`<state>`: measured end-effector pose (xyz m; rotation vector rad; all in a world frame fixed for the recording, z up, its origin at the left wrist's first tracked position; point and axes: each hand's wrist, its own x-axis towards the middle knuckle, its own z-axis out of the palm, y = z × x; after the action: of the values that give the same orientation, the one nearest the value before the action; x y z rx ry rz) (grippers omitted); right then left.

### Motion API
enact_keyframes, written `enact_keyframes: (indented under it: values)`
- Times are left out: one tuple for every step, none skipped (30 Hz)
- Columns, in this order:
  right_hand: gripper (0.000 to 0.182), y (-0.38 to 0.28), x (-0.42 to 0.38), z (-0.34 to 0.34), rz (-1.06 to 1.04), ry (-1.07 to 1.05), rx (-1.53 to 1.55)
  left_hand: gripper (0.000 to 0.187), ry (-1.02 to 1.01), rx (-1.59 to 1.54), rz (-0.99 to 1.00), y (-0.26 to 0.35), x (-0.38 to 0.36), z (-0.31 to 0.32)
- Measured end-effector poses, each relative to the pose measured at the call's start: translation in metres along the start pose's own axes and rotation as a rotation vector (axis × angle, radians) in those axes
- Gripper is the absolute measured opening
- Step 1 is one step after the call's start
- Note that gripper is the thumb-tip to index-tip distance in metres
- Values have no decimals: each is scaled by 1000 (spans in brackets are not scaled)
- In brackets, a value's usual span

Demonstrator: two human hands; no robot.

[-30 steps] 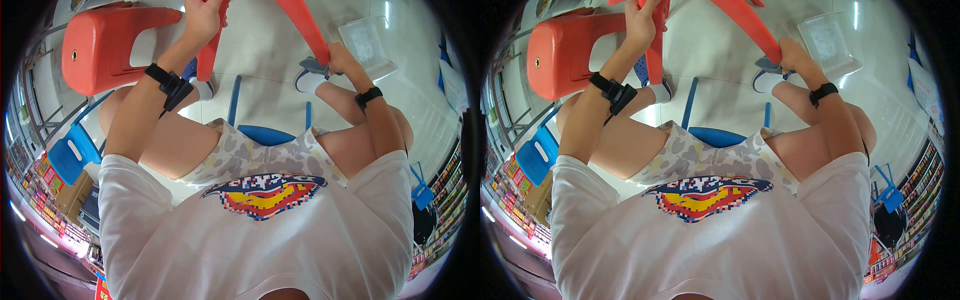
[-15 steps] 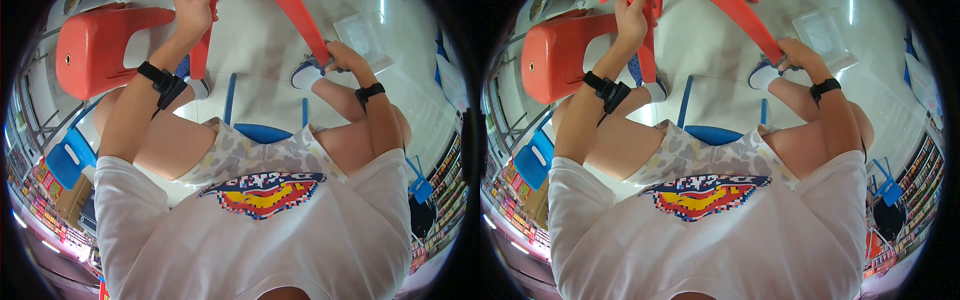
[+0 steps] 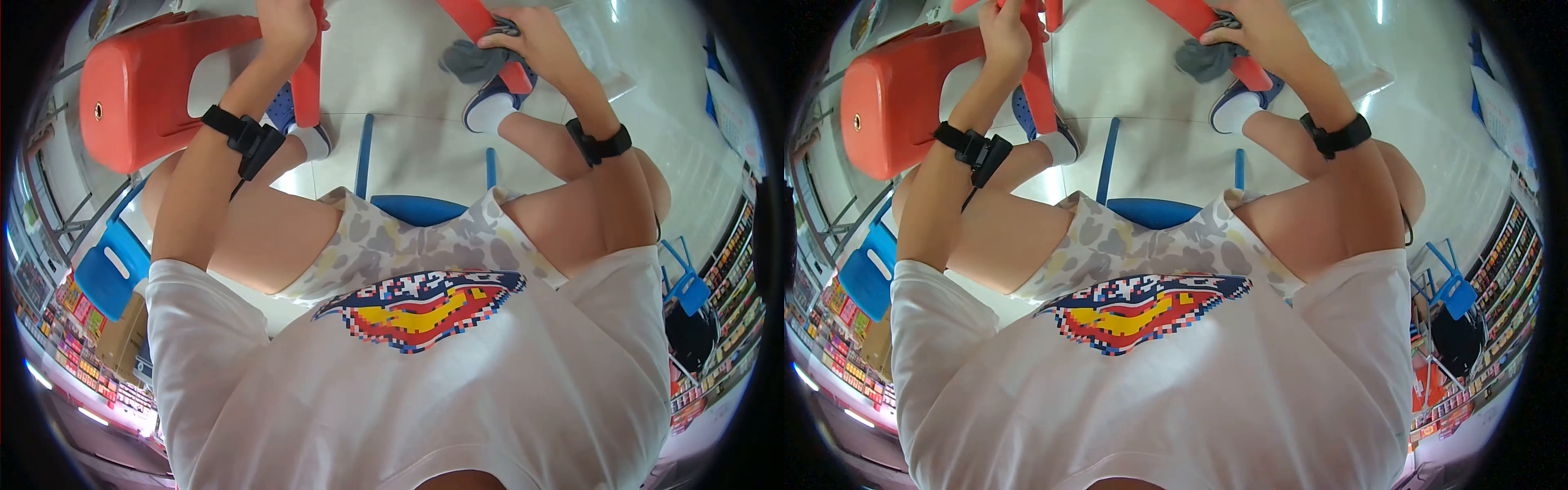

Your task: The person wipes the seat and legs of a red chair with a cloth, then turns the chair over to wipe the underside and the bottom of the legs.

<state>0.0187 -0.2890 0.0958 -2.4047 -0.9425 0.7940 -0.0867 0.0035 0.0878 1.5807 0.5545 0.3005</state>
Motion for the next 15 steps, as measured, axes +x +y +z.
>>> enact_keyframes:
  values:
    - [27, -7, -2, -3, -10, -27, 68, 36, -51, -18, 30, -2, 2, -1]
    - [27, -11, -5, -1, -8, -26, 69, 36, 6, -39, 67, 0, -1, 4]
    - [28, -14, -9, 1, -83, 79, 79, 36, 5, -37, 66, 0, -2, 6]
    - [29, -16, -10, 5, -160, 183, 89, 36, 29, -21, 59, 0, -2, 7]
    - [29, -9, -10, 13, -164, 182, 92, 35, 54, -4, 51, 0, -2, 5]
    - [41, 4, -10, 25, -67, 162, 86, 35, 58, 1, 49, -1, -3, 4]
    - [55, 16, -10, 37, 30, 144, 78, 35, 39, -5, 24, -1, -3, 2]
    - [55, 19, -10, 44, 30, 144, 79, 35, 18, -14, 0, -2, -2, 2]
    - [51, 22, -11, 51, 40, 161, -21, 35, 17, -13, -1, -4, 0, -1]
    - [47, 26, -13, 56, 55, 177, -122, 36, -39, 22, 33, -6, 2, -4]
    - [47, 27, -15, 57, 60, 174, -122, 37, -94, 54, 66, -2, 1, -4]
    - [45, 27, -15, 57, 81, 165, -95, 37, -93, 53, 65, -1, -1, 0]
    - [43, 28, -14, 58, 99, 157, -67, 37, -5, 18, 62, 0, -4, 6]
    - [43, 31, -13, 61, 97, 157, -66, 37, 81, -16, 60, 2, -6, 10]
    - [43, 38, -11, 64, 143, 111, -137, 37, 81, -14, 60, 1, -4, 6]
